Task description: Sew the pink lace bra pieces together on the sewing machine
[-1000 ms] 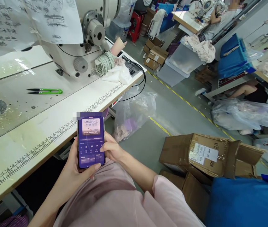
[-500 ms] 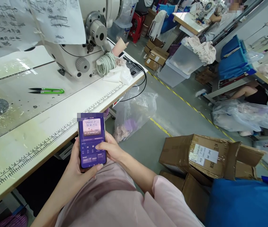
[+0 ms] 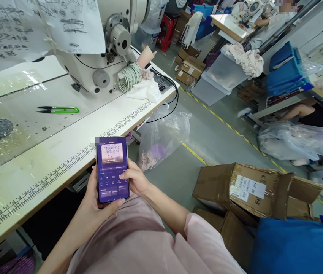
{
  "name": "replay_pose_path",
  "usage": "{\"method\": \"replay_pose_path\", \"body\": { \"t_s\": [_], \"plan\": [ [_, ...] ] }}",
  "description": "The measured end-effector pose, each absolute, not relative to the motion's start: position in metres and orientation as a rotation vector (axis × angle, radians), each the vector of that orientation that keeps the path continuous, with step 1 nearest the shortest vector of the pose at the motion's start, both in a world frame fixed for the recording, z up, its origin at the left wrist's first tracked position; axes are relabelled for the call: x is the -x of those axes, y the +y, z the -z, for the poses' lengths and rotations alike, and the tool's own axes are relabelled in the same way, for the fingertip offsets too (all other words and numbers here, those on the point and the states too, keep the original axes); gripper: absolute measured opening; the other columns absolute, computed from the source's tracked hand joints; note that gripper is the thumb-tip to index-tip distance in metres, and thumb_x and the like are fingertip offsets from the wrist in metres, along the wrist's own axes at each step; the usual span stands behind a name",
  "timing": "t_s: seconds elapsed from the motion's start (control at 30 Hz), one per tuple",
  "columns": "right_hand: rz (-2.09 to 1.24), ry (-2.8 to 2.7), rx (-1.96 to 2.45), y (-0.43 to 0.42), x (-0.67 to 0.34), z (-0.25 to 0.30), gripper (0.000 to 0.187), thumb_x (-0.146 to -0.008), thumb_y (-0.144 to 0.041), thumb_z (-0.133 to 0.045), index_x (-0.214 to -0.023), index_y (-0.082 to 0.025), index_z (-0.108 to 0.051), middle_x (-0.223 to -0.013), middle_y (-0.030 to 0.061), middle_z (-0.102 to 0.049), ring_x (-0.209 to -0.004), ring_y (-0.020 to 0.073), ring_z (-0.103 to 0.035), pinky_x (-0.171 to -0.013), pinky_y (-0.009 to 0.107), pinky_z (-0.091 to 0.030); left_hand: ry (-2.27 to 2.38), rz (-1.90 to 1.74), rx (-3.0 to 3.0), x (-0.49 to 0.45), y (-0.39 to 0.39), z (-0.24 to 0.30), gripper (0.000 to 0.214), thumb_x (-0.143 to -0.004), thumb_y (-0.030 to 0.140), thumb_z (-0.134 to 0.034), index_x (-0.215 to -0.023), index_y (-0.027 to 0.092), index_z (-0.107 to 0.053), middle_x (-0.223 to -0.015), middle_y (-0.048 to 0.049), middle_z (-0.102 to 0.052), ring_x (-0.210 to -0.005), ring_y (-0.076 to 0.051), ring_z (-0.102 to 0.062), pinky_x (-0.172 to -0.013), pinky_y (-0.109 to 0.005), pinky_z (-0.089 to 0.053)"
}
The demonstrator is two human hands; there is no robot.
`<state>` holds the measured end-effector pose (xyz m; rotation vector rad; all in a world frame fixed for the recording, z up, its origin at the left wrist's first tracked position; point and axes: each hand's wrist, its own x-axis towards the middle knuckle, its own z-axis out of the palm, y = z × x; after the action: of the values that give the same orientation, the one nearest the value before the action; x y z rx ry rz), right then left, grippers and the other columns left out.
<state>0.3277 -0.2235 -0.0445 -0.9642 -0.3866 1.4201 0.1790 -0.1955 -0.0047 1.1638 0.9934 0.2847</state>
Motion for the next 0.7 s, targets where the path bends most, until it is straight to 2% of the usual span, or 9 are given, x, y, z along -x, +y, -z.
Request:
{"method": "replay_pose_path", "body": {
  "t_s": [0.4, 0.7],
  "plan": [
    [-1.435, -0.385, 0.915, -0.2223, -0.3293, 0.0457, 0.044, -0.057, -0.018, -0.059, -0.101, -0.020, -0.062, -0.101, 0.0025, -0.073, -0.096, 0.0258, -0.065, -0.085, 0.042, -0.053, 0.959, -0.267, -1.122, -0.1792, -0.1950, 0.0026, 0.108, -0.073, 0.032, -0.074, -0.150, 0.040, 0.001, -0.147, -0.0065, -0.042, -0.113, -0.027, -0.060, -0.087, -0.041, -0.056],
    [-1.411, -0.419, 0.947, -0.2234, -0.3284, 0.0475, 0.040, -0.061, -0.021, -0.060, -0.101, -0.020, -0.062, -0.099, 0.0035, -0.072, -0.098, 0.0262, -0.065, -0.085, 0.043, -0.053, 0.924, -0.292, -1.136, -0.1779, -0.1948, 0.0073, 0.107, -0.075, 0.034, -0.073, -0.151, 0.034, 0.002, -0.146, -0.0102, -0.042, -0.112, -0.027, -0.061, -0.084, -0.037, -0.056]
  ]
}}
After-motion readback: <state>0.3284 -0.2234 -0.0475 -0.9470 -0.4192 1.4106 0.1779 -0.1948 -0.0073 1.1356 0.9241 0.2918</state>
